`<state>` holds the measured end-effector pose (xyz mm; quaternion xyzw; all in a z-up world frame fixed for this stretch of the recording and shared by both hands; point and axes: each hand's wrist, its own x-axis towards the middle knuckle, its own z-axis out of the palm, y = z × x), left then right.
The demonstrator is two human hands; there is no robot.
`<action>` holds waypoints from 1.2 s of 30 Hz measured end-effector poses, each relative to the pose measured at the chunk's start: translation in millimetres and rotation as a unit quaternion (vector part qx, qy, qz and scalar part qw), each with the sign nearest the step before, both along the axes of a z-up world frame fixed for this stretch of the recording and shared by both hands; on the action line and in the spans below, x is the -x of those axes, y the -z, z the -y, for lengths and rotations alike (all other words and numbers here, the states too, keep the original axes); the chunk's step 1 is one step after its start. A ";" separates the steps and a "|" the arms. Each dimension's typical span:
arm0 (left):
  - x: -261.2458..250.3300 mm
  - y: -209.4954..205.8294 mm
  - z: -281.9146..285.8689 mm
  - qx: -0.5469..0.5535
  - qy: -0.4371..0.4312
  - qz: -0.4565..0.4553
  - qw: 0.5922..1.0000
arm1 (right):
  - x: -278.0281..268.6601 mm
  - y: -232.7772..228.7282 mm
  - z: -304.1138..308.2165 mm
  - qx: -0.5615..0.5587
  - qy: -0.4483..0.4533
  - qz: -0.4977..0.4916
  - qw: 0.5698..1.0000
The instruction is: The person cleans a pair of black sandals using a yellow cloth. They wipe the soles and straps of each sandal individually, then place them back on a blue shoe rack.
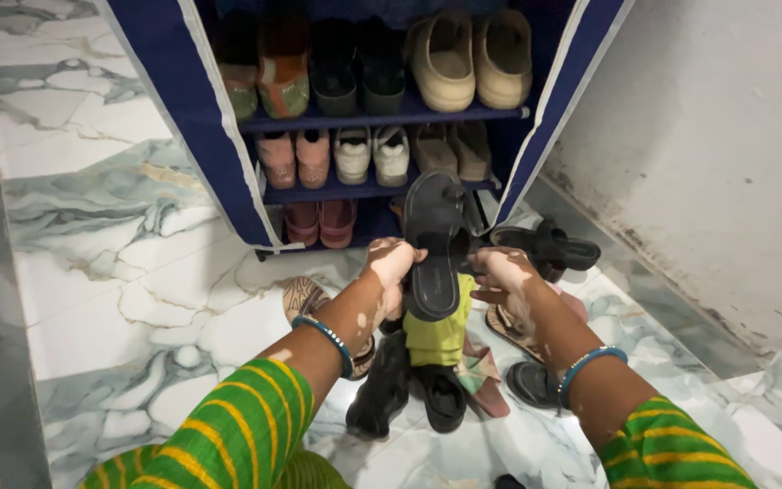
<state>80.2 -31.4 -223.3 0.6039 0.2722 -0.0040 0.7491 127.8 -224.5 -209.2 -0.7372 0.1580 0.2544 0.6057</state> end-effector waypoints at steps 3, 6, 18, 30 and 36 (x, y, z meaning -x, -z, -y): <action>-4.0 1.5 -1.0 0.067 -0.010 -0.002 0.998 | -4.7 -19.8 -3.1 -0.025 -0.013 -0.027 0.999; -5.5 -10.3 -1.1 0.143 -0.063 0.048 0.987 | -3.7 -42.3 -9.7 -0.078 -0.032 -0.057 0.995; 1.7 -115.6 -21.8 0.131 -0.055 0.202 0.969 | 25.5 -140.7 -27.8 -0.137 -0.108 -0.007 0.985; 12.0 -151.5 -31.7 0.070 -0.094 0.209 0.971 | 44.8 -164.5 -33.9 -0.193 -0.185 0.125 0.955; 39.8 -197.4 -38.1 0.044 0.001 0.263 0.964 | 50.1 -175.9 -34.6 -0.232 -0.134 0.099 0.958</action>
